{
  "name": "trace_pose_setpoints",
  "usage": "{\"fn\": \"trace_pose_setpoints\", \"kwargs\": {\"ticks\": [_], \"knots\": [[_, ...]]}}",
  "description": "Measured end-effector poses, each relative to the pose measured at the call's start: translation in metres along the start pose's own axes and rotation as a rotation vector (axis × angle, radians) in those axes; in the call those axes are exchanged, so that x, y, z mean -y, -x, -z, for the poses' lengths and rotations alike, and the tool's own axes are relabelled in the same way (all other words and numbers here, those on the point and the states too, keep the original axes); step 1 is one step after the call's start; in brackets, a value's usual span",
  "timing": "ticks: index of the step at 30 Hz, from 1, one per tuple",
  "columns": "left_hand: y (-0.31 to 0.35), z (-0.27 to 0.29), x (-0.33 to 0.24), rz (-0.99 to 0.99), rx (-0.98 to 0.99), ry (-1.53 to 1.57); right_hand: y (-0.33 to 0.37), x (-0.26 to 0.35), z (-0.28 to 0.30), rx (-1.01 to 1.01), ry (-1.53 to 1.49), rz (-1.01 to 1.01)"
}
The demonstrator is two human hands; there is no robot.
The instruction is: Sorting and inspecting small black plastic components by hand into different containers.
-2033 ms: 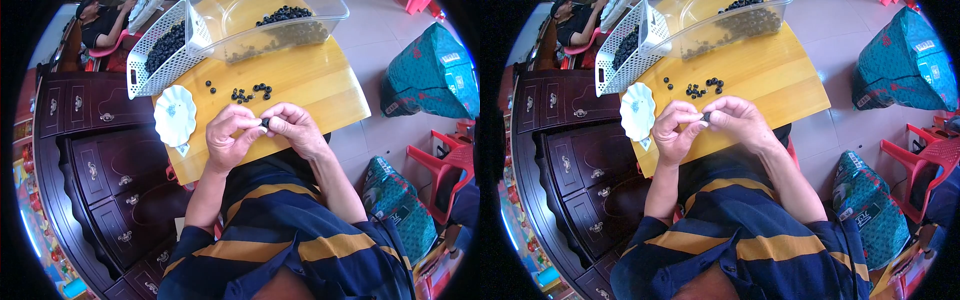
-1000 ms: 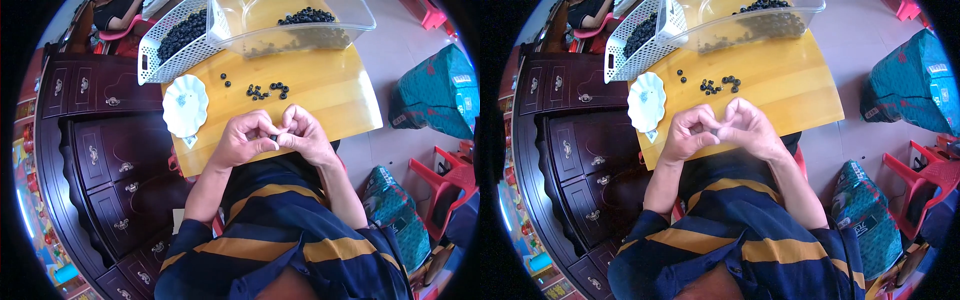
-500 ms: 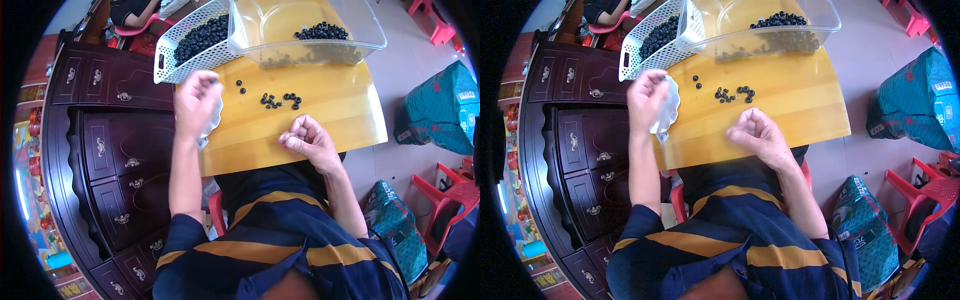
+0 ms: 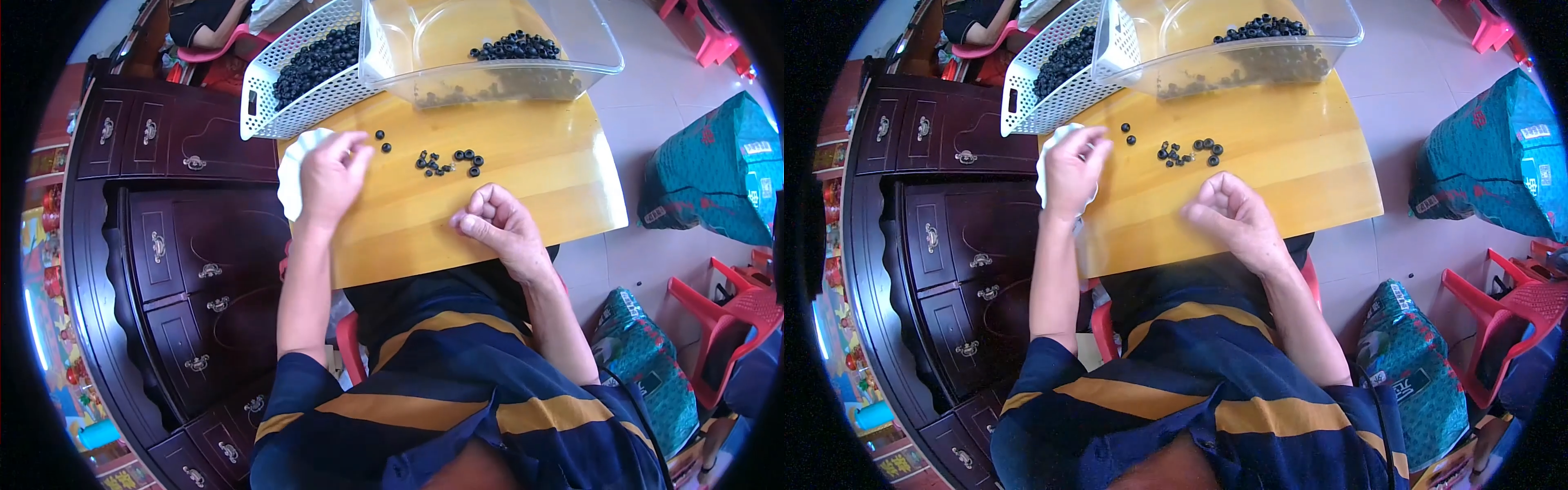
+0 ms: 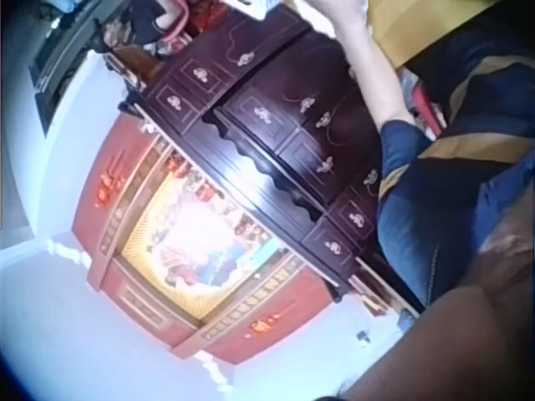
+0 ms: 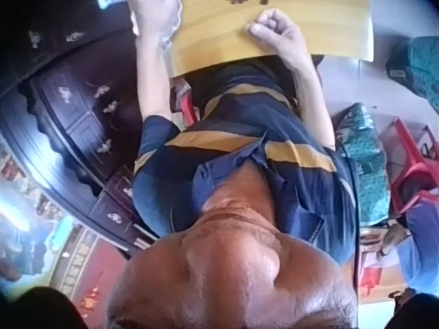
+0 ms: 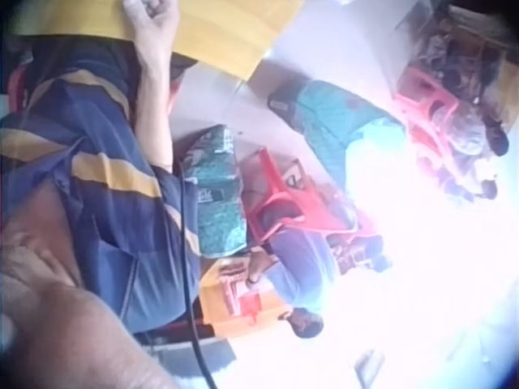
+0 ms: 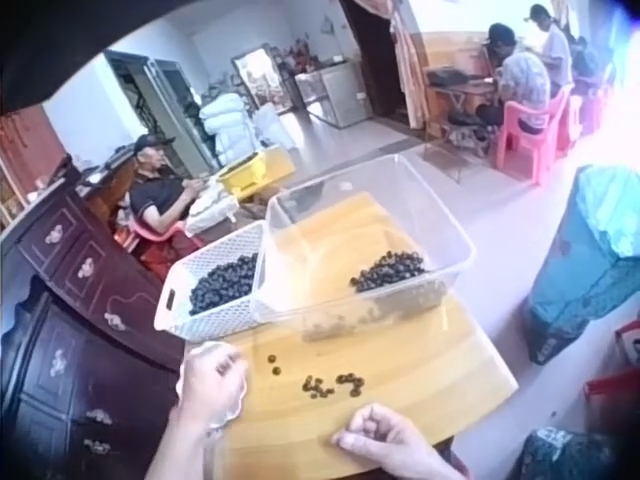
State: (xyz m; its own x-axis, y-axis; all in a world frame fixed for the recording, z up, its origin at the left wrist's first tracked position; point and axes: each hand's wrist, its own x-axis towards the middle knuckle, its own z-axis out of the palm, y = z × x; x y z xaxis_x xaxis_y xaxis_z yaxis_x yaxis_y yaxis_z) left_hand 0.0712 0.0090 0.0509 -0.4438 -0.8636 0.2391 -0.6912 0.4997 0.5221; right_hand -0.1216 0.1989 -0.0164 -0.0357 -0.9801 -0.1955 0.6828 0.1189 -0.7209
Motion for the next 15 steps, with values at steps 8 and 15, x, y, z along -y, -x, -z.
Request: {"fn": "trace_pose_setpoints", "kwargs": {"ticks": [8, 15], "knots": [[0.014, -0.046, 0.014, -0.198, 0.008, -0.268, 0.0, 0.0, -0.002, -0.001, 0.019, 0.003], [0.021, -0.043, 0.007, -0.161, 0.086, -0.18, 0.0, 0.001, -0.006, -0.008, 0.019, 0.01]]}}
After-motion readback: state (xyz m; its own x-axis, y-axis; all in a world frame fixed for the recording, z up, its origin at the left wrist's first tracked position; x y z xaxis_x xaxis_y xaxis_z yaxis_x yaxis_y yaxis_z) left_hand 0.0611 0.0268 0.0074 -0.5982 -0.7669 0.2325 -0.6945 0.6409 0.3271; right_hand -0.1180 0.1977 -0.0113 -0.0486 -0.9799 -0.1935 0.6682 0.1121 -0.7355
